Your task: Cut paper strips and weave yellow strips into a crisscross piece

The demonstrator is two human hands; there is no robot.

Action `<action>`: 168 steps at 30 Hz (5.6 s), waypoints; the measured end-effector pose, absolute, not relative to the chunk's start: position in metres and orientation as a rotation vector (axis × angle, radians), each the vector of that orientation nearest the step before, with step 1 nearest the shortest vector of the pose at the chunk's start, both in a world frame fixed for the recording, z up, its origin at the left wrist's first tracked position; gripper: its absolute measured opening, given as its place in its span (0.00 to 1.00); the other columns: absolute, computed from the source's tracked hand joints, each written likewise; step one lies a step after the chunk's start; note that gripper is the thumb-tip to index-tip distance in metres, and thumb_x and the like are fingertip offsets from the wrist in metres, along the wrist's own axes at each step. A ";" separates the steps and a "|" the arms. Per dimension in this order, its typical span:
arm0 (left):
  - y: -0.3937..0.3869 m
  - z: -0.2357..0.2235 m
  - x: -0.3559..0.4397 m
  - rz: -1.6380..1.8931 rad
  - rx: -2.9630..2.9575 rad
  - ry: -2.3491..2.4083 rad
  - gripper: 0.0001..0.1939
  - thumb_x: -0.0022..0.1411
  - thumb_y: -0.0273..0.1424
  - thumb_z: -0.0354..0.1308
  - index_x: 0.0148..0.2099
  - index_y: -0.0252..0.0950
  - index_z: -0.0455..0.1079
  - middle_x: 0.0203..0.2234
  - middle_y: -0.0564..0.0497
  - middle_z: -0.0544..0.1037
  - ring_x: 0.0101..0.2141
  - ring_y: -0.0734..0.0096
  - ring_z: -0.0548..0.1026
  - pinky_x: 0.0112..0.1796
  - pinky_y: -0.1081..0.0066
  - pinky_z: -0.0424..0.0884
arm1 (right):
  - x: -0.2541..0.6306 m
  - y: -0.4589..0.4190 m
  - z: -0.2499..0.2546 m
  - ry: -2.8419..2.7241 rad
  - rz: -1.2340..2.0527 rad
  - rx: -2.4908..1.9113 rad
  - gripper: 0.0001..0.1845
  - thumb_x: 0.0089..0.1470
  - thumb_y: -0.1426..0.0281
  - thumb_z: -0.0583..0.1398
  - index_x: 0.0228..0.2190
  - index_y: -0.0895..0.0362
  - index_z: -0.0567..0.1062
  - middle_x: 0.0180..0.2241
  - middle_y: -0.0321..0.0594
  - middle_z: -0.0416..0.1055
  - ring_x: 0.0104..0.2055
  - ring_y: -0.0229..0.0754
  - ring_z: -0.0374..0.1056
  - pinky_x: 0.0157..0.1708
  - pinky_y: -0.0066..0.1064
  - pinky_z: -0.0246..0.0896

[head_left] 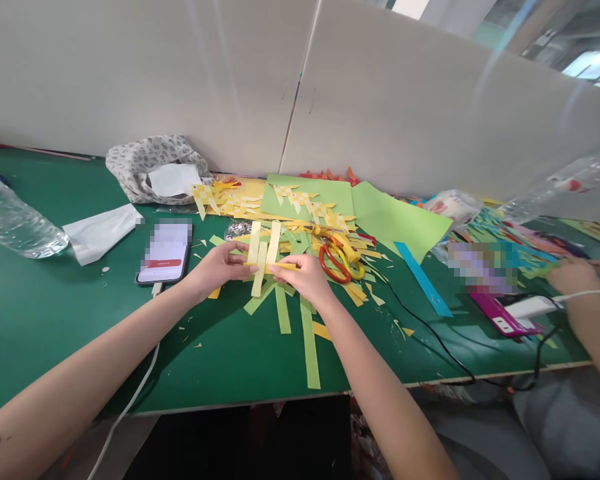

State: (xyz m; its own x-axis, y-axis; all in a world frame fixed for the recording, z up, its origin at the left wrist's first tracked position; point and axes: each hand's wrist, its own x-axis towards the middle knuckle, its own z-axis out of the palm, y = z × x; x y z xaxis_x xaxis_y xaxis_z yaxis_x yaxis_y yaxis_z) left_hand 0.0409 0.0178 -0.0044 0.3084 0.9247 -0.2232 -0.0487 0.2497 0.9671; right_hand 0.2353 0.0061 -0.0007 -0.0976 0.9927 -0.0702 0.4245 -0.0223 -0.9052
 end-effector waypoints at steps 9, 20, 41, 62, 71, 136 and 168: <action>0.017 -0.006 0.043 0.835 1.106 1.098 0.27 0.40 0.29 0.73 0.42 0.35 0.67 0.27 0.54 0.78 0.30 0.72 0.77 0.37 0.69 0.73 | 0.234 0.006 0.003 -1.559 1.184 -1.502 0.09 0.42 0.64 0.65 0.21 0.57 0.77 0.22 0.41 0.75 0.27 0.40 0.71 0.30 0.31 0.66; 0.018 -0.009 0.042 0.840 1.186 1.105 0.18 0.46 0.33 0.68 0.41 0.35 0.73 0.36 0.48 0.79 0.33 0.72 0.76 0.28 0.76 0.65 | 0.233 0.006 0.000 -1.735 1.148 -1.455 0.11 0.43 0.61 0.66 0.22 0.56 0.78 0.23 0.40 0.76 0.28 0.42 0.72 0.31 0.33 0.64; 0.022 -0.009 0.041 0.992 0.907 1.083 0.22 0.48 0.35 0.68 0.45 0.34 0.69 0.35 0.47 0.78 0.30 0.74 0.75 0.28 0.77 0.71 | 0.238 0.009 0.004 -1.262 1.656 -1.323 0.13 0.32 0.65 0.71 0.20 0.60 0.77 0.18 0.35 0.71 0.19 0.31 0.64 0.25 0.26 0.63; 0.009 0.008 0.045 0.709 1.078 1.061 0.18 0.52 0.42 0.64 0.39 0.33 0.75 0.35 0.44 0.80 0.35 0.68 0.77 0.31 0.73 0.72 | 0.240 0.010 0.005 -1.146 1.627 -1.293 0.12 0.32 0.66 0.71 0.20 0.61 0.77 0.18 0.35 0.71 0.20 0.31 0.64 0.24 0.26 0.62; 0.015 -0.003 0.042 0.749 1.165 1.082 0.12 0.49 0.35 0.68 0.36 0.34 0.77 0.30 0.47 0.82 0.34 0.70 0.79 0.37 0.74 0.73 | 0.239 0.006 0.012 -1.361 1.588 -1.389 0.13 0.35 0.63 0.70 0.23 0.59 0.78 0.21 0.37 0.73 0.25 0.35 0.68 0.28 0.28 0.64; 0.014 -0.008 0.045 0.686 1.207 1.060 0.13 0.49 0.25 0.66 0.39 0.33 0.72 0.29 0.50 0.80 0.32 0.70 0.78 0.39 0.68 0.73 | 0.241 0.008 0.000 -1.585 1.272 -1.397 0.16 0.37 0.65 0.69 0.32 0.57 0.80 0.35 0.43 0.79 0.37 0.46 0.75 0.37 0.34 0.69; 0.006 -0.006 0.052 0.734 1.108 1.035 0.17 0.49 0.22 0.65 0.41 0.34 0.65 0.22 0.57 0.77 0.28 0.75 0.76 0.37 0.69 0.72 | 0.235 0.007 -0.004 -1.506 1.187 -1.376 0.16 0.36 0.62 0.69 0.30 0.58 0.80 0.31 0.43 0.78 0.32 0.44 0.73 0.32 0.34 0.68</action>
State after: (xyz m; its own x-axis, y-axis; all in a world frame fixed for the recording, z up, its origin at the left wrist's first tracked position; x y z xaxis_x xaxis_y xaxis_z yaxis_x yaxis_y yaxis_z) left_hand 0.0525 0.0060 -0.0055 0.3682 0.8830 -0.2912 0.0175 0.3066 0.9517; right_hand 0.2354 0.0065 -0.0040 -0.1289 0.9903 -0.0521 0.2822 -0.0137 -0.9593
